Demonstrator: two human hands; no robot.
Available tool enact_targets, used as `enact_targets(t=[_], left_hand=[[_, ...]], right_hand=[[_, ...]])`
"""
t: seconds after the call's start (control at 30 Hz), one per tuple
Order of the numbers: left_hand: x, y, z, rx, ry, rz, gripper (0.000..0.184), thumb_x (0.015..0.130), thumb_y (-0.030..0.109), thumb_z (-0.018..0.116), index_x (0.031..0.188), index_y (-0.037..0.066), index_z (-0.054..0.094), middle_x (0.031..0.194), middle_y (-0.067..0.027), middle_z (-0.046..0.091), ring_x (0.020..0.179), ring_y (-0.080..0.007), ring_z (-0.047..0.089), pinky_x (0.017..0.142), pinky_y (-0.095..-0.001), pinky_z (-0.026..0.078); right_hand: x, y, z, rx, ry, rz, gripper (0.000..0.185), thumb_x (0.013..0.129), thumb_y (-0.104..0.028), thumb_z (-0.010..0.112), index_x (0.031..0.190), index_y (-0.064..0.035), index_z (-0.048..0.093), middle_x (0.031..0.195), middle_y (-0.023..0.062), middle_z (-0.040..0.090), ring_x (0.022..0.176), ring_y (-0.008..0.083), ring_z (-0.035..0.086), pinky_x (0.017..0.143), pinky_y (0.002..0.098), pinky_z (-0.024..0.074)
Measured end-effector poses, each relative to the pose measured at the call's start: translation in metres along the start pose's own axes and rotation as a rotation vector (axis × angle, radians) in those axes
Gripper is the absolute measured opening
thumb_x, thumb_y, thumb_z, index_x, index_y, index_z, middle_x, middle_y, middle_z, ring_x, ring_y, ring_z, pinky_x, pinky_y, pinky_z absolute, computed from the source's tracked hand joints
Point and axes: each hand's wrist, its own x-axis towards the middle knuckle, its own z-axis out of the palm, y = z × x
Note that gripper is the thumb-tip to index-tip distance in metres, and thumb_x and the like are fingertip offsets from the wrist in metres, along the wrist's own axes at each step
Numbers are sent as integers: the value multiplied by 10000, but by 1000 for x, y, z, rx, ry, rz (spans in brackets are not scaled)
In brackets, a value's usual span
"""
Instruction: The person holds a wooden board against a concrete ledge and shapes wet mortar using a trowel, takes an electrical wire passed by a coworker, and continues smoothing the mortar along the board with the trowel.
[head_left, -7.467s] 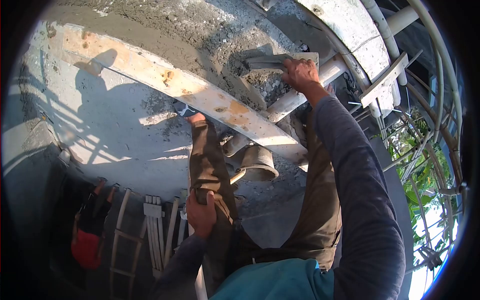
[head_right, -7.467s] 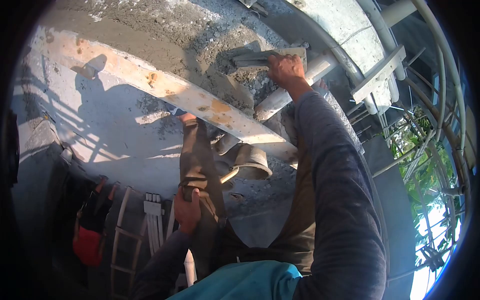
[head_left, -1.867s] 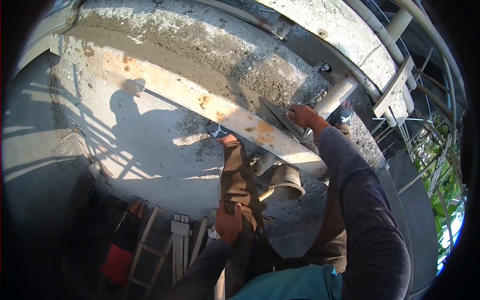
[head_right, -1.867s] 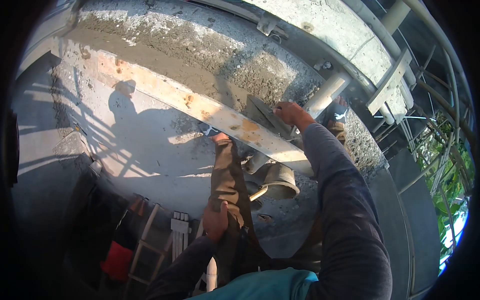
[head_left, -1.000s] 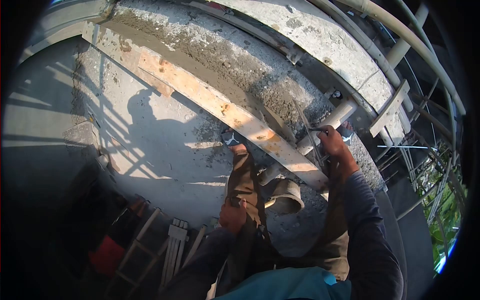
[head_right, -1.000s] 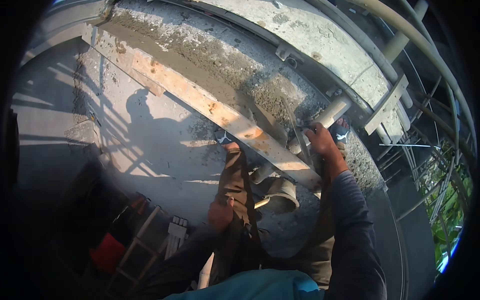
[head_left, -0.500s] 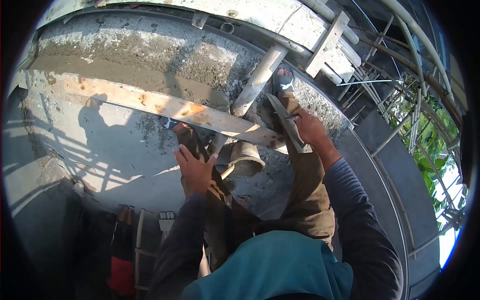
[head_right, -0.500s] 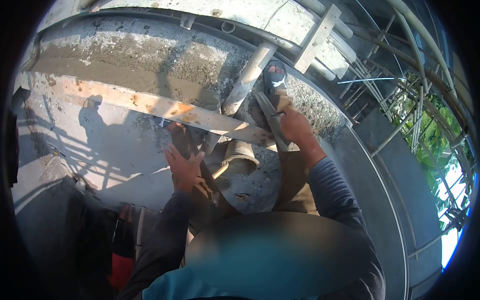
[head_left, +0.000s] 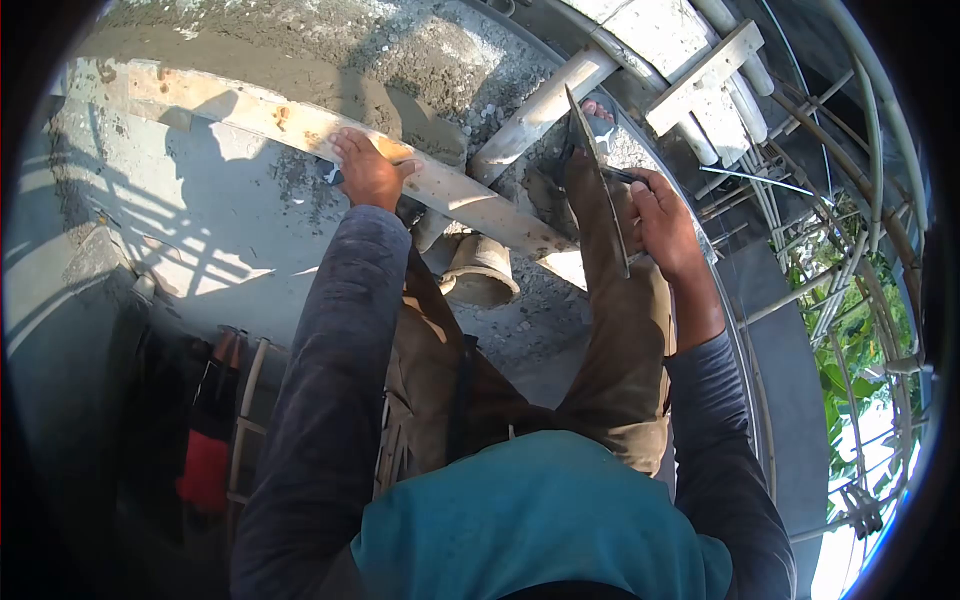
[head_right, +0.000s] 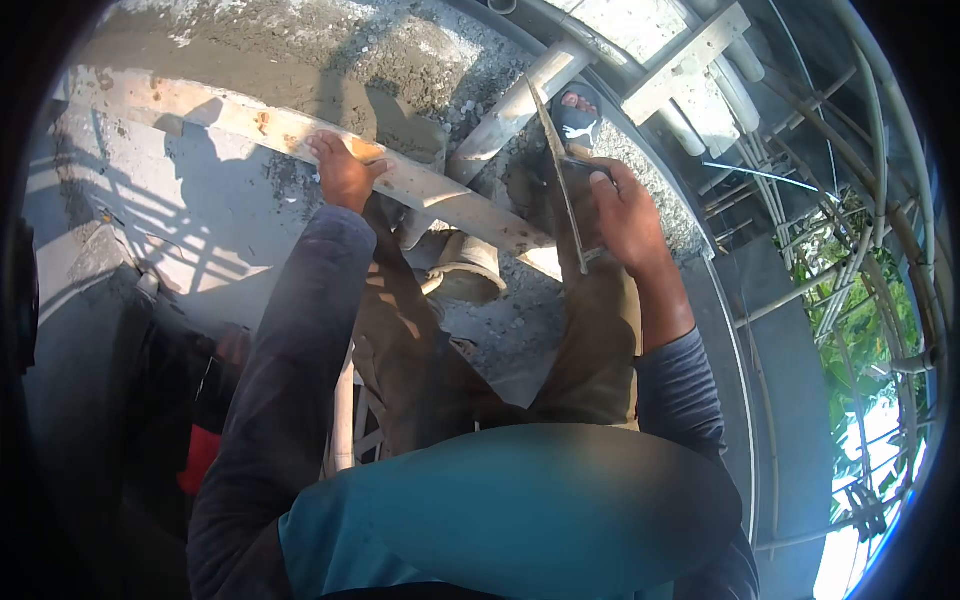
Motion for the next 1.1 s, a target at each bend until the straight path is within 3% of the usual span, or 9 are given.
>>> enact_targets(t=[0.17,0.27,0.47,0.57,0.67,0.77,0.83,1.03,1.1], left_hand=[[-2,11,-17,97,-71,-41,1376,541,661,786,1433,-104,69,1498,-313,133,1418,-395,151,1129,-456,243],[-18,28,-24,-119,-239,-112,1349,569,626,794,1457,-60,45,1507,-294,113,1417,-396,146,1122,-477,242],[-23,12,34,-235,-104,36,1248,614,556,785,1416,-125,113,1470,-336,116,1393,-438,148,1124,-458,216],[-19,2,30,-325,-120,128,1178,681,519,757,1382,-180,119,1437,-368,156,1390,-433,138,1148,-411,170],[-14,-6,25,-349,-169,130,1152,732,502,726,1403,-163,67,1465,-383,64,1422,-423,47,1147,-386,171],[-22,-1,22,-358,-199,121,1143,755,515,705,1420,-141,46,1477,-384,-14,1431,-413,-2,1147,-375,158],[-18,-3,17,-412,-300,95,1155,757,519,703,1430,-123,18,1480,-377,-72,1429,-418,-31,1149,-380,145],[-21,4,28,-310,-205,65,1206,742,572,691,1432,-114,-21,1486,-356,-96,1418,-451,-44,1147,-411,153],[-20,2,32,-365,-182,84,1215,724,575,708,1432,-113,0,1493,-346,-75,1412,-468,-43,1147,-437,150]], right_hand=[[-38,-35,-49,96,28,-32,331,983,-257,445,1241,-69,531,763,-10,507,514,42,437,453,209,383],[-53,-43,-76,68,48,-88,351,976,-256,461,1258,-58,527,782,14,517,520,55,456,457,220,401],[-46,-52,-117,-18,79,-170,354,975,-257,447,1247,-45,527,740,-13,493,521,43,418,444,210,368],[-31,-32,-127,147,83,-170,340,975,-235,448,1245,-45,527,867,23,584,731,80,559,641,236,474],[-33,-28,-117,136,152,-70,336,975,-213,443,1244,-29,522,991,56,615,887,110,589,772,254,487],[-31,-19,-114,234,61,-60,336,974,-199,439,1250,-25,517,1049,74,616,917,125,593,802,266,490],[-35,-22,-107,238,58,-47,339,974,-201,440,1255,-29,516,1051,72,613,922,128,590,810,270,488],[-36,-27,-102,237,8,-102,348,974,-200,435,1269,-30,511,1057,66,597,952,133,565,834,273,468],[-41,-37,-90,213,41,-127,355,971,-205,439,1273,-33,510,976,39,592,812,101,564,704,243,478]])
